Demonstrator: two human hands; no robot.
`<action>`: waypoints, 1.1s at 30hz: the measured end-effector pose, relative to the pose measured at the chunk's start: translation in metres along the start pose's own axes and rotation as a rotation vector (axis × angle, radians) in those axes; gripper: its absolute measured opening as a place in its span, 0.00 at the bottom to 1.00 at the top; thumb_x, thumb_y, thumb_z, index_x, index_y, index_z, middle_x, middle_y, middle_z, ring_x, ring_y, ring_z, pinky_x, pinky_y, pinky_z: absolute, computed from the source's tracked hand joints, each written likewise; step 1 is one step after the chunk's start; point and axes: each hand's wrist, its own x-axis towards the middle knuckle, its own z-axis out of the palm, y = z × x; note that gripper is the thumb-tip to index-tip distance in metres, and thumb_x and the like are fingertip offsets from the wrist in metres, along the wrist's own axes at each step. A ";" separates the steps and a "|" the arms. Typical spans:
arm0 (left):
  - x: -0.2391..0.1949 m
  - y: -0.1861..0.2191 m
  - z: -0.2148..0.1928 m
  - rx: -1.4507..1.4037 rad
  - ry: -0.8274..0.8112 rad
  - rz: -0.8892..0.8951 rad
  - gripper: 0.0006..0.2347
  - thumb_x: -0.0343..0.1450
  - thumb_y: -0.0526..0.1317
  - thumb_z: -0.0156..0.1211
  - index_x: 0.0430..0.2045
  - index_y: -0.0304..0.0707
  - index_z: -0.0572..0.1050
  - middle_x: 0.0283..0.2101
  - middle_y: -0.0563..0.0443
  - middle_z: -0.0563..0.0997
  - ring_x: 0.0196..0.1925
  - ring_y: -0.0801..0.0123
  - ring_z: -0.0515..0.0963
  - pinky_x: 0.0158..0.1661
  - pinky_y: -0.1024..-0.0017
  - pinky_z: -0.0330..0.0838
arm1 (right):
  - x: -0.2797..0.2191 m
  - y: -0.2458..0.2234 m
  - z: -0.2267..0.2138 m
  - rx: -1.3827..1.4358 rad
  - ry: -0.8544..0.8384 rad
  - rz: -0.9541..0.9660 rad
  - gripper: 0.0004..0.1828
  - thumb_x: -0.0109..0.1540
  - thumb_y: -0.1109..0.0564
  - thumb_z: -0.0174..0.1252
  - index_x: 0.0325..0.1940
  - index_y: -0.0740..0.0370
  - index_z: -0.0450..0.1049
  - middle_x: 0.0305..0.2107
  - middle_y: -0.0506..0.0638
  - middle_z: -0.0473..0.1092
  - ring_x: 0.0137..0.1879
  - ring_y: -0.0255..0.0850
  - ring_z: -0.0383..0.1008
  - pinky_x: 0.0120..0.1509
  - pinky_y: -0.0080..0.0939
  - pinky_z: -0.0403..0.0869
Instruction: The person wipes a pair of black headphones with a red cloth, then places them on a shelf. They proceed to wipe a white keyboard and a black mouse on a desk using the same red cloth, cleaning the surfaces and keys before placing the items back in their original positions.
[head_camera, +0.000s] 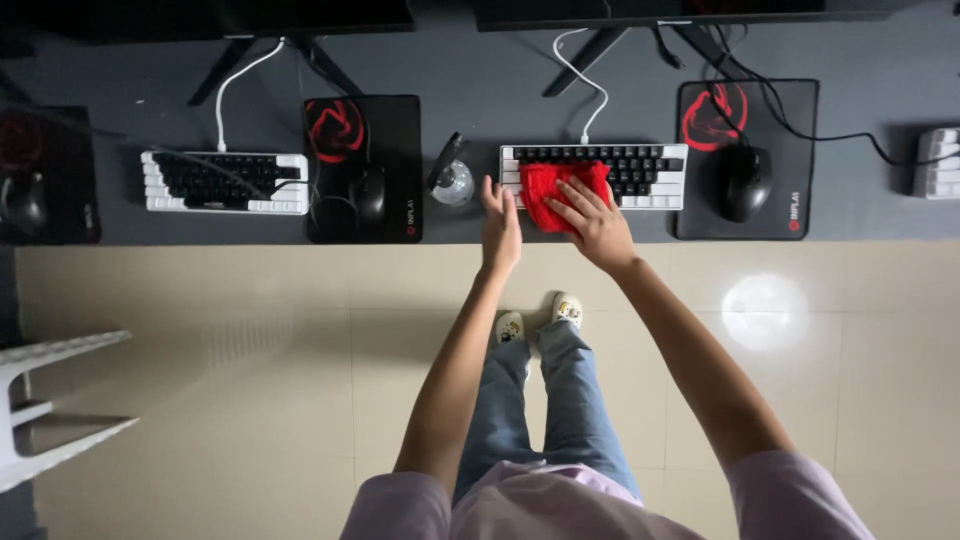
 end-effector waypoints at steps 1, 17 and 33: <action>0.001 -0.002 -0.003 0.015 0.004 0.015 0.31 0.80 0.57 0.34 0.74 0.35 0.42 0.73 0.27 0.58 0.73 0.44 0.64 0.67 0.61 0.60 | 0.000 -0.002 0.001 0.002 0.015 0.012 0.38 0.57 0.52 0.66 0.73 0.46 0.67 0.73 0.50 0.59 0.79 0.49 0.57 0.79 0.67 0.54; 0.018 -0.047 -0.004 -0.114 0.049 -0.070 0.33 0.78 0.61 0.32 0.72 0.34 0.52 0.72 0.30 0.62 0.73 0.45 0.63 0.67 0.59 0.56 | 0.121 -0.063 0.033 -0.107 0.149 0.382 0.40 0.57 0.47 0.64 0.73 0.47 0.63 0.69 0.55 0.60 0.74 0.53 0.58 0.74 0.78 0.47; 0.006 -0.003 0.010 0.267 -0.007 0.233 0.28 0.80 0.49 0.38 0.71 0.25 0.52 0.73 0.29 0.58 0.75 0.44 0.60 0.71 0.59 0.54 | 0.012 -0.007 -0.017 -0.266 0.276 0.432 0.34 0.52 0.61 0.63 0.65 0.51 0.72 0.65 0.51 0.68 0.71 0.52 0.65 0.69 0.76 0.51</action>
